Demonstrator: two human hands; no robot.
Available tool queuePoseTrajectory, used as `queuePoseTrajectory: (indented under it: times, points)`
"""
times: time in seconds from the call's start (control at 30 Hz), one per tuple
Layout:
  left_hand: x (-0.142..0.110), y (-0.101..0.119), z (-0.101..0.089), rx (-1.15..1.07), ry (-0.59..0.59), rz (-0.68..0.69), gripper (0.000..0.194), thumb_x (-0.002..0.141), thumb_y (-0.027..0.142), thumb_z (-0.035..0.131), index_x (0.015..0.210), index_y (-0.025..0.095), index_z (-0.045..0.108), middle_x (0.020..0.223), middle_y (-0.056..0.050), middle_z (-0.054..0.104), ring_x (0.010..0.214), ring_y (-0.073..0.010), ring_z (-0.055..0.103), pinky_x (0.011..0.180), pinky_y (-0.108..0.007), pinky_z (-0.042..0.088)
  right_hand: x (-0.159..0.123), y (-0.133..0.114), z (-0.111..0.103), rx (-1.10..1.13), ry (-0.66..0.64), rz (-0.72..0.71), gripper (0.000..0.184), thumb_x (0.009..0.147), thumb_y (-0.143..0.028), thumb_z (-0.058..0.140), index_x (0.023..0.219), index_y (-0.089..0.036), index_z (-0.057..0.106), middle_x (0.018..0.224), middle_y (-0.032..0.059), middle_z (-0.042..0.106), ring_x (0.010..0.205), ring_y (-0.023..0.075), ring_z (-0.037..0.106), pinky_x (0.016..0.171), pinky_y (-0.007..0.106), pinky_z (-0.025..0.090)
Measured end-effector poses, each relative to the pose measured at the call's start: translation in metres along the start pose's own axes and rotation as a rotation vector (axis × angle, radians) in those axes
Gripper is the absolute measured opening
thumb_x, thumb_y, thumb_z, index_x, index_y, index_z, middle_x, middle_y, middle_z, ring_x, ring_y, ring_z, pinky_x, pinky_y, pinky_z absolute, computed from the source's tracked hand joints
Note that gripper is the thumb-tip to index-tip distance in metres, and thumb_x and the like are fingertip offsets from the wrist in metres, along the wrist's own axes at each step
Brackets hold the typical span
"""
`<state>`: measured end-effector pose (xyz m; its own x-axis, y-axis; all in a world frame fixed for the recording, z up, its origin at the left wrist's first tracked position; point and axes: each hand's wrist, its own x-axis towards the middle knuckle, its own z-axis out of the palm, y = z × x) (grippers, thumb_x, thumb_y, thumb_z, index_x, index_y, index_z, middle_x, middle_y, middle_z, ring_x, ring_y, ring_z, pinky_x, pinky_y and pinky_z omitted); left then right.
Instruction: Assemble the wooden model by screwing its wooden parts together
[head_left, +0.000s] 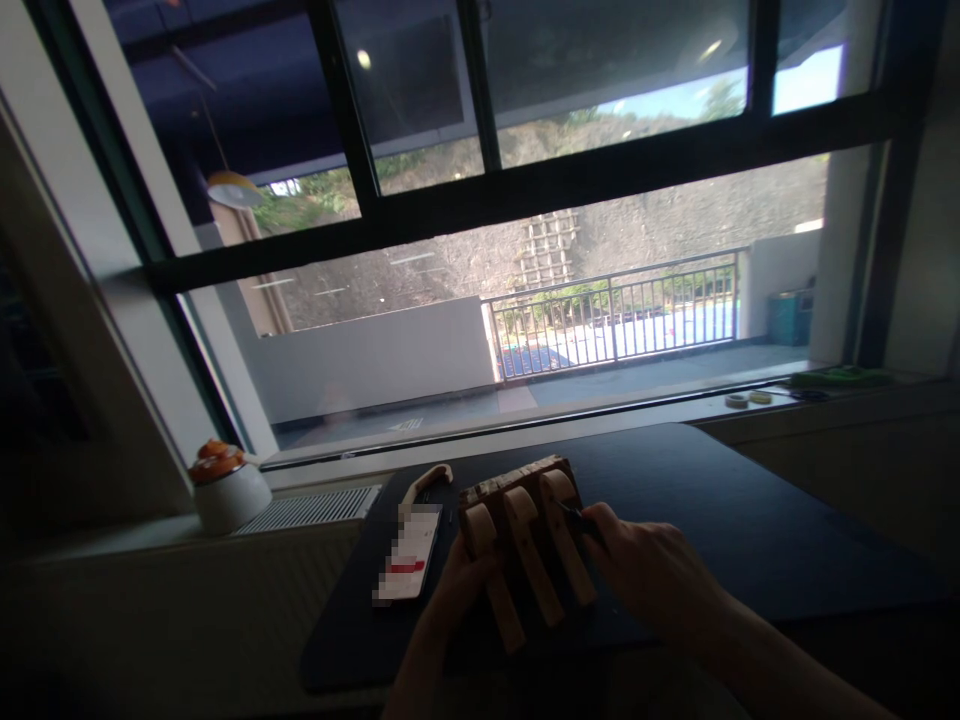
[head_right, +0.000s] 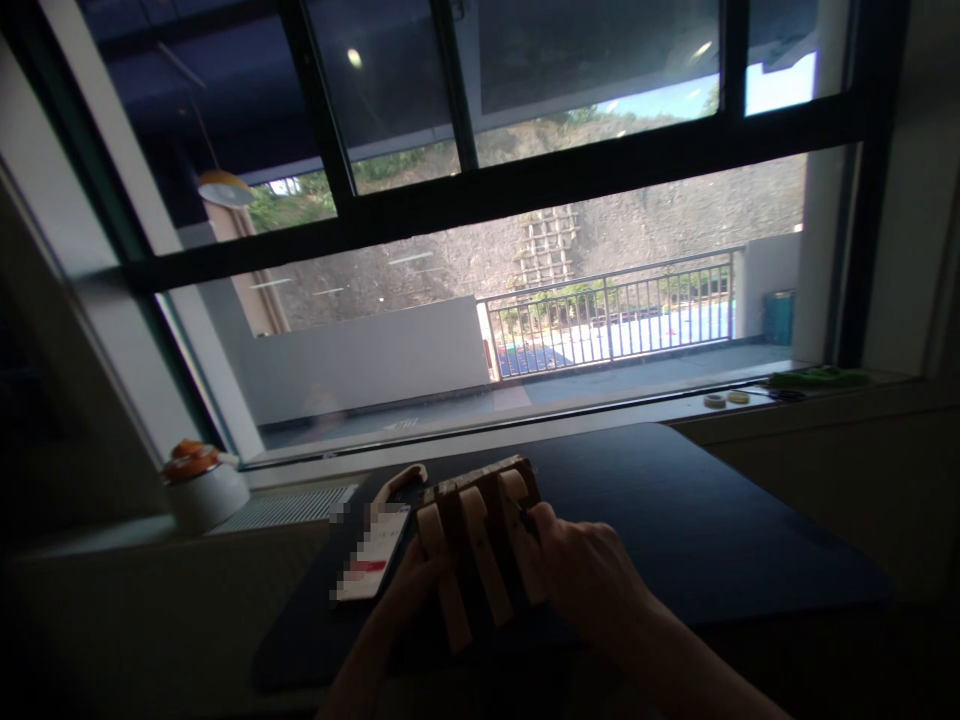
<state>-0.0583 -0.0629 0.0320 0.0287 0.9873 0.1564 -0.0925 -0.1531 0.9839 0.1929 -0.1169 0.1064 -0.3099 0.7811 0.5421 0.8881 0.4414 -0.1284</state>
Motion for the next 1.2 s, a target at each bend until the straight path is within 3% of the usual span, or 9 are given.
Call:
queuePoseTrajectory:
  times: [0.17,0.27,0.47,0.63,0.73,0.9,1.07,1.2]
  points:
    - [0.0,0.001,0.001,0.012,0.011,-0.004,0.052,0.056,0.024,0.08,0.105,0.014,0.066,0.092,-0.009,0.07,0.093,-0.0313,0.063,0.081,-0.038,0.05,0.004,0.007,-0.003,0.23,-0.097,0.274,0.02,0.093,-0.03,0.038,0.097,-0.021,0.055,0.072,0.0028,0.073,0.07,0.0211,0.07,0.054,0.026,0.037]
    - [-0.001,0.002,0.001,0.019,0.005,-0.003,0.055,0.056,0.025,0.08,0.107,0.014,0.065,0.093,-0.009,0.071,0.094,-0.0317,0.063,0.081,-0.038,0.05,0.004,0.01,-0.005,0.27,-0.142,0.34,0.022,0.093,-0.032,0.037,0.098,-0.022,0.055,0.073,0.003,0.072,0.072,0.0217,0.069,0.055,0.027,0.037]
    - [-0.001,0.0,0.001,0.006,-0.004,0.01,0.054,0.058,0.025,0.079,0.109,0.013,0.065,0.096,-0.009,0.07,0.096,-0.0318,0.062,0.082,-0.039,0.05,-0.002,0.012,-0.001,-0.015,-0.05,0.12,0.015,0.09,-0.02,0.045,0.097,-0.024,0.057,0.082,-0.0003,0.07,0.069,0.018,0.068,0.053,0.026,0.032]
    - [0.002,-0.002,0.0,0.014,-0.011,0.007,0.055,0.056,0.023,0.079,0.108,0.013,0.065,0.093,-0.009,0.071,0.094,-0.0321,0.063,0.081,-0.039,0.05,-0.003,0.015,0.002,-0.338,0.046,-0.178,0.042,0.074,0.005,0.049,0.106,-0.02,0.058,0.079,0.0008,0.065,0.058,0.0138,0.062,0.049,0.026,0.03]
    - [0.003,-0.005,-0.002,0.009,-0.009,0.0,0.055,0.057,0.023,0.078,0.11,0.013,0.064,0.092,-0.009,0.071,0.093,-0.0316,0.063,0.081,-0.039,0.05,-0.001,0.014,0.001,-0.412,0.082,-0.272,0.04,0.069,0.008,0.049,0.098,-0.017,0.059,0.072,0.0011,0.063,0.056,0.0149,0.061,0.048,0.028,0.03]
    - [0.005,-0.009,-0.004,0.0,-0.013,0.002,0.054,0.058,0.021,0.078,0.109,0.013,0.065,0.095,-0.009,0.071,0.094,-0.0312,0.063,0.082,-0.038,0.05,0.002,0.009,-0.001,-0.353,0.06,-0.274,0.032,0.072,0.007,0.051,0.091,-0.017,0.056,0.067,-0.0003,0.062,0.051,0.0126,0.06,0.047,0.027,0.029]
    - [0.003,-0.006,-0.003,0.004,-0.006,-0.001,0.054,0.058,0.022,0.078,0.11,0.013,0.064,0.094,-0.009,0.071,0.094,-0.0314,0.063,0.081,-0.038,0.05,0.001,0.005,0.004,-0.29,0.038,-0.184,0.027,0.074,0.005,0.051,0.087,-0.018,0.056,0.065,-0.0009,0.063,0.05,0.0131,0.061,0.046,0.027,0.026]
    - [0.003,-0.007,-0.003,0.008,0.003,-0.004,0.055,0.057,0.023,0.079,0.11,0.013,0.064,0.096,-0.009,0.071,0.095,-0.0318,0.063,0.082,-0.039,0.05,0.002,0.004,0.008,-0.185,0.0,-0.052,0.01,0.09,-0.014,0.048,0.088,-0.02,0.056,0.068,-0.0002,0.069,0.055,0.0167,0.066,0.047,0.027,0.028]
